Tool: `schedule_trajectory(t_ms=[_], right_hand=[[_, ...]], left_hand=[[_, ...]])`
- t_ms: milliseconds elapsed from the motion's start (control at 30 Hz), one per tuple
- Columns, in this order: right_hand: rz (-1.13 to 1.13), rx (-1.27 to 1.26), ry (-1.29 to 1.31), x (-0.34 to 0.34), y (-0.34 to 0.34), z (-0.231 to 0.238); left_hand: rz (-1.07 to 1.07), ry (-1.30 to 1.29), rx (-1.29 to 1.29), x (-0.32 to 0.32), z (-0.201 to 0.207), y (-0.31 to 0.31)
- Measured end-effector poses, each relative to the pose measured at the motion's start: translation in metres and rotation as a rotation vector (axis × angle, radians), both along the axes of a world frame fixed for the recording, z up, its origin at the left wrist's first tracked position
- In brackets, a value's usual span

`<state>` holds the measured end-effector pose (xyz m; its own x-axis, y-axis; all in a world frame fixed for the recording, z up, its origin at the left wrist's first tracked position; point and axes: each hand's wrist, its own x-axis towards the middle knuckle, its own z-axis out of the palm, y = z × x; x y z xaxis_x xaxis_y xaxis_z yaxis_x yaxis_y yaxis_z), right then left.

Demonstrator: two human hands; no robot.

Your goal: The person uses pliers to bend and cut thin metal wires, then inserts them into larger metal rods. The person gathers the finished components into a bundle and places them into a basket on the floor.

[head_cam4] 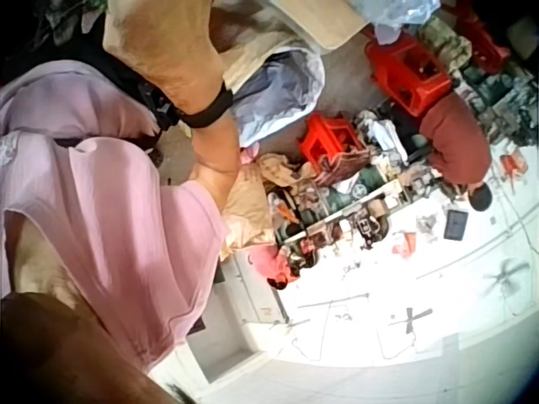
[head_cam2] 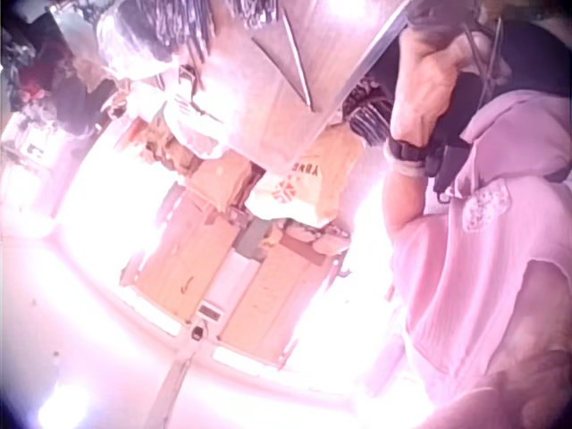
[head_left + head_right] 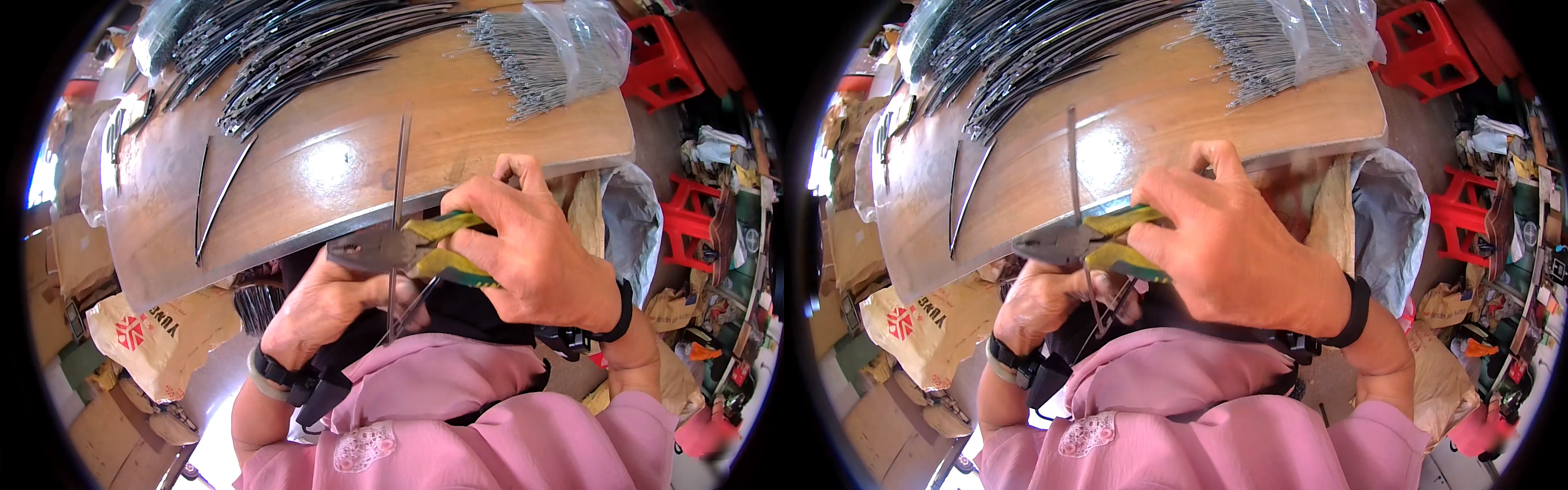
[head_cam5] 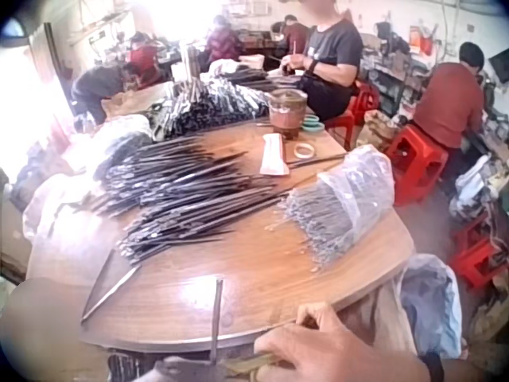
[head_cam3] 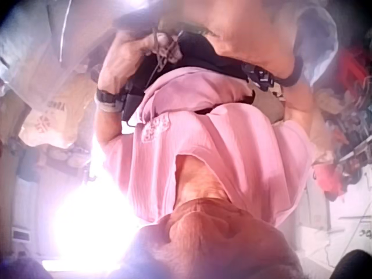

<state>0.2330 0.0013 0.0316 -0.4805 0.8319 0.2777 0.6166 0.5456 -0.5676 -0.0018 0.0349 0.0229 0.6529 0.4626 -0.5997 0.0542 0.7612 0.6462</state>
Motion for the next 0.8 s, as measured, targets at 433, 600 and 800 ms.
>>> schedule_trajectory(t_ms=[433, 600, 800], right_hand=[[-0.186, -0.276, 0.134, 0.018, -0.025, -0.010], [-0.078, -0.427, 0.223, 0.007, -0.026, -0.010], [0.046, -0.288, 0.014, -0.002, -0.028, -0.017]], left_hand=[[0.428, -0.125, -0.065, 0.007, -0.008, -0.027], [0.435, -0.031, 0.114, 0.006, -0.003, -0.028], [0.427, 0.149, 0.266, 0.009, -0.015, -0.028]])
